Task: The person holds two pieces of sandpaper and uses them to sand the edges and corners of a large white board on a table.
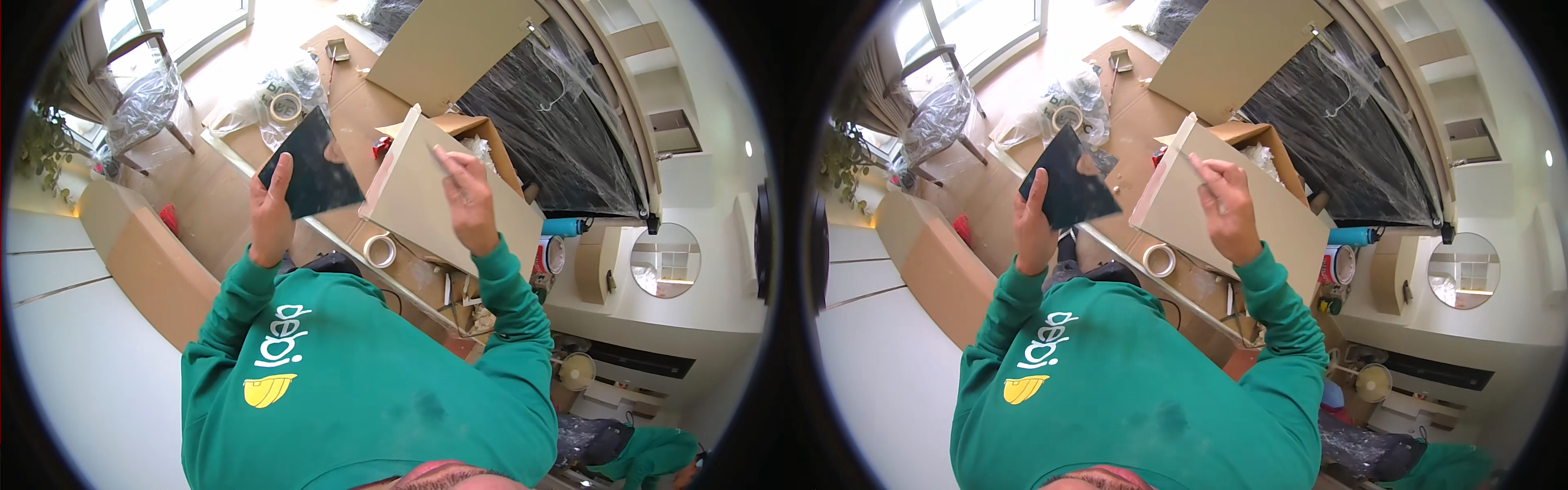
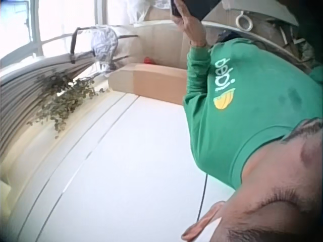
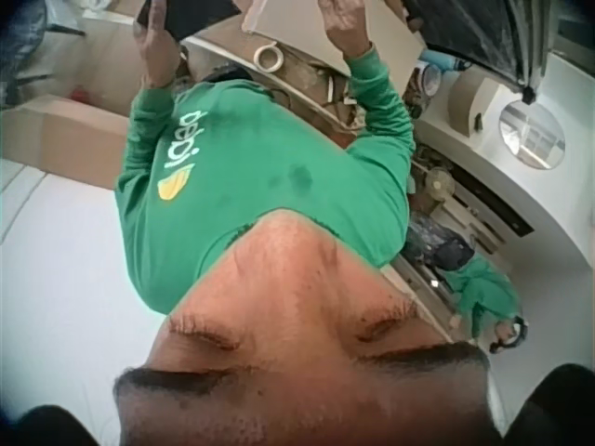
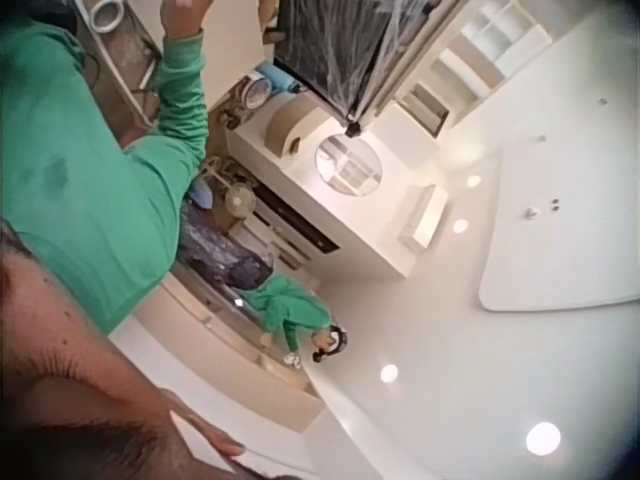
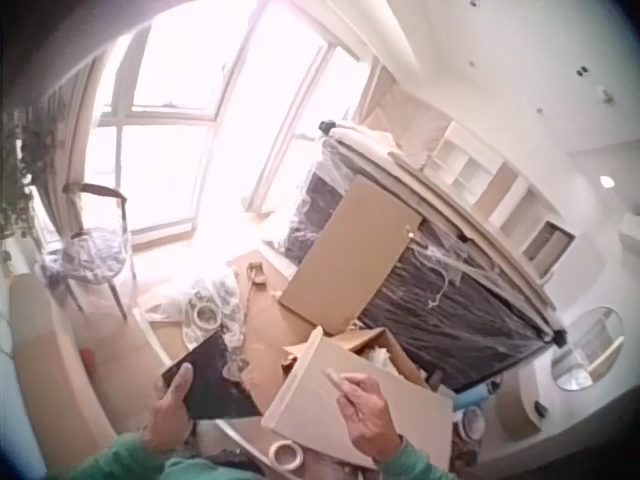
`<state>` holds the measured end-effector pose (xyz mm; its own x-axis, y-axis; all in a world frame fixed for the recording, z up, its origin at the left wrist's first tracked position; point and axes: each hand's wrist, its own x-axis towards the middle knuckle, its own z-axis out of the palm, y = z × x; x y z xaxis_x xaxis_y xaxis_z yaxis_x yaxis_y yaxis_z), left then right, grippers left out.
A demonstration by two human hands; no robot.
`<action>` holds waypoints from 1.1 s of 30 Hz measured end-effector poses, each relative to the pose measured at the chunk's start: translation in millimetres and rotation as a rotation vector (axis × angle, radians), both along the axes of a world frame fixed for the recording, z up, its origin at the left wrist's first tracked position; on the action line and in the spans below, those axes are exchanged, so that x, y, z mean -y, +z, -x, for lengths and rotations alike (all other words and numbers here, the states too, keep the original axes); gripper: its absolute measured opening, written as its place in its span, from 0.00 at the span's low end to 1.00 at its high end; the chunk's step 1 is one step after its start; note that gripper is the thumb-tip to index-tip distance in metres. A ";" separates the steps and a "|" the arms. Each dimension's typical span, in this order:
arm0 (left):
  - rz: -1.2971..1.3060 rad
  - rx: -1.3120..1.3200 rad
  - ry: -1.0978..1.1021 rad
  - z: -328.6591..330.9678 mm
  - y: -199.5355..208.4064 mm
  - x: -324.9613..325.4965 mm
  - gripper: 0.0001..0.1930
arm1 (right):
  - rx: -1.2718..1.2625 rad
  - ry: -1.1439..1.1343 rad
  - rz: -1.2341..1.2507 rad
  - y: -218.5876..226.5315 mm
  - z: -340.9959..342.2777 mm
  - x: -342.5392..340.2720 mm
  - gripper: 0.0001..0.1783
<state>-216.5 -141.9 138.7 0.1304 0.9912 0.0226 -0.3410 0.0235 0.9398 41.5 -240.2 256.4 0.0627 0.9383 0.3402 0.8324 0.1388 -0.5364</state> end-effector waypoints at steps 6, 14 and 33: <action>-0.808 -0.243 0.214 -15.5 10.6 -1.3 0.19 | -1.577 -0.080 0.412 40.0 43.1 12.8 0.22; -1.337 -0.318 0.048 -14.4 37.5 -17.7 0.16 | -1.898 -0.084 0.576 48.6 54.7 16.9 0.18; 0.375 0.119 0.030 67.9 -110.8 -36.1 0.20 | -0.350 0.074 0.229 -51.0 -96.1 -33.7 0.22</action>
<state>-284.5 -105.8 27.9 0.1200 0.9368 -0.3287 -0.4525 0.3463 0.8218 137.7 -206.6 205.4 0.0666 0.9935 0.0921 0.5868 0.0357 -0.8090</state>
